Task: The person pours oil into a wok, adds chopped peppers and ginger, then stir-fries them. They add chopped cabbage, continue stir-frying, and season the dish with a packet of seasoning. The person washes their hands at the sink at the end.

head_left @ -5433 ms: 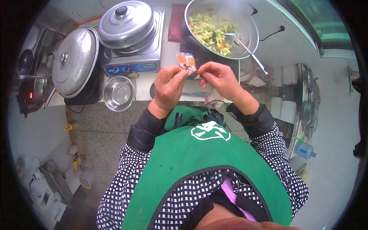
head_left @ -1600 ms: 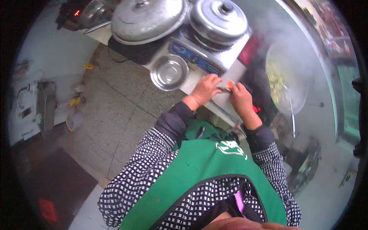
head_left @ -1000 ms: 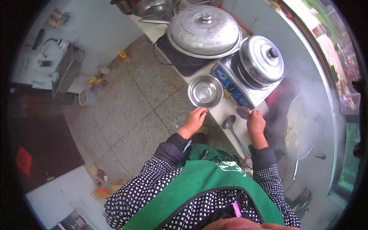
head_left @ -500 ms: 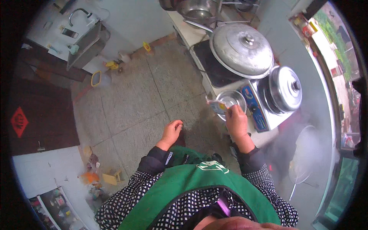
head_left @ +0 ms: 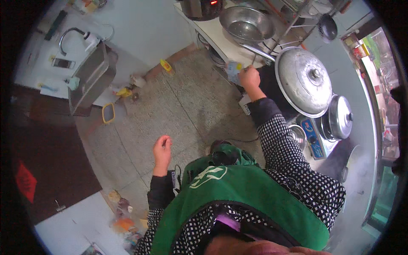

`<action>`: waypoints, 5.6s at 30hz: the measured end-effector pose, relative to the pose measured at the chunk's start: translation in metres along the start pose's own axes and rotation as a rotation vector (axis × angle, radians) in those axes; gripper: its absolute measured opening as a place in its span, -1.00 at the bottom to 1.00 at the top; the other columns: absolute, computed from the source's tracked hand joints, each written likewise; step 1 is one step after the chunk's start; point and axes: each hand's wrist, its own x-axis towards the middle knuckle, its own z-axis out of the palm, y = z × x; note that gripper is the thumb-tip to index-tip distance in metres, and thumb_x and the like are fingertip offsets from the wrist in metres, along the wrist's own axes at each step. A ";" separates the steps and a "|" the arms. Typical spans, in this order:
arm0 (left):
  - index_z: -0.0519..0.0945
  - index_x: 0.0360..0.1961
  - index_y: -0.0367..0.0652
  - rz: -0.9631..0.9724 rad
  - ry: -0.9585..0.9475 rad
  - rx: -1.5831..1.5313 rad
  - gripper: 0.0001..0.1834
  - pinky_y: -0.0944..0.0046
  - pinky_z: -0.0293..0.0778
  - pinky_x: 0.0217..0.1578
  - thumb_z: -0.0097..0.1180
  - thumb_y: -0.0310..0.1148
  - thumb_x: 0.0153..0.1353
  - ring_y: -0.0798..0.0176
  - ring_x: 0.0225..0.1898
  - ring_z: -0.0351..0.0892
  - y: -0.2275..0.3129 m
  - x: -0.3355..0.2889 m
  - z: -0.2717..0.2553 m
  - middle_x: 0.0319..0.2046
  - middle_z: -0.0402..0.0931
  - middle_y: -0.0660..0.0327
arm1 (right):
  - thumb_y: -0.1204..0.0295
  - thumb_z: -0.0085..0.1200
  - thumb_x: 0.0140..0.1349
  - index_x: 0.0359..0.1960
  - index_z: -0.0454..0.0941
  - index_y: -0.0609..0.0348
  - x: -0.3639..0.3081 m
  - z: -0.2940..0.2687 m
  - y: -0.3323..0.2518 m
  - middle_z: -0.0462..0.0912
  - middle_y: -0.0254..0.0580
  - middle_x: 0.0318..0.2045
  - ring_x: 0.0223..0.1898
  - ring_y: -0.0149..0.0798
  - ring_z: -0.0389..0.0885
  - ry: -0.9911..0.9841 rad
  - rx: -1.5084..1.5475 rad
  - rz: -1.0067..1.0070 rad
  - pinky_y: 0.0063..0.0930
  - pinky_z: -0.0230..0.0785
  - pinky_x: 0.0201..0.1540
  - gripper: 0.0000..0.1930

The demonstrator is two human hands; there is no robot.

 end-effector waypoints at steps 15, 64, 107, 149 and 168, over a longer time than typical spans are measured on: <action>0.54 -0.23 -0.26 0.048 0.031 0.197 -0.86 0.38 0.45 -0.31 0.05 -0.46 0.20 0.39 -0.39 0.53 0.007 0.194 -0.063 -0.39 0.56 0.24 | 0.19 -0.07 0.19 -0.03 0.51 0.07 0.180 0.124 0.111 0.63 -0.26 -0.34 -0.35 -0.21 0.60 -0.181 -1.152 -0.344 -0.13 0.32 -0.31 -0.63; 0.47 -0.22 -0.14 -0.072 0.193 -0.895 -0.65 0.28 0.41 -0.12 -0.14 -0.06 0.34 0.36 -0.19 0.45 -0.138 0.827 -0.519 -0.26 0.47 0.29 | 0.11 -0.27 0.36 -0.14 0.48 0.22 -0.057 0.543 -0.958 0.57 -0.20 -0.25 -0.17 -0.26 0.51 -1.534 1.651 0.215 -0.32 0.35 -0.05 -0.58; 0.43 -0.14 -0.27 -0.184 0.124 -0.697 -0.73 0.16 0.46 -0.11 0.11 -0.35 0.20 0.16 -0.22 0.53 -0.104 0.834 -0.532 -0.30 0.50 0.12 | 0.30 0.12 0.08 -0.29 0.47 0.16 0.071 0.604 -0.955 0.45 -0.22 -0.57 -0.48 -0.29 0.44 -0.120 0.500 -1.183 -0.31 0.30 -0.44 -0.76; 0.44 -0.17 -0.27 -0.286 -0.230 -0.345 -0.82 0.30 0.43 -0.26 -0.02 -0.42 0.25 0.31 -0.34 0.50 0.042 0.746 -0.532 -0.33 0.54 0.16 | 0.36 0.13 0.06 0.13 0.25 0.22 0.267 0.357 -0.571 0.58 -0.08 -0.24 -0.22 -0.15 0.56 0.630 0.669 0.321 -0.27 0.41 -0.24 -0.42; 0.47 -0.26 -0.23 -0.344 -0.520 -0.279 -0.87 0.31 0.47 -0.33 -0.01 -0.40 0.25 0.30 -0.36 0.53 0.050 0.775 -0.416 -0.34 0.52 0.17 | 0.57 0.12 0.12 -0.23 0.52 0.22 0.224 0.379 -0.594 0.59 -0.26 -0.30 -0.25 -0.36 0.52 0.698 1.577 0.161 -0.47 0.38 -0.11 -0.84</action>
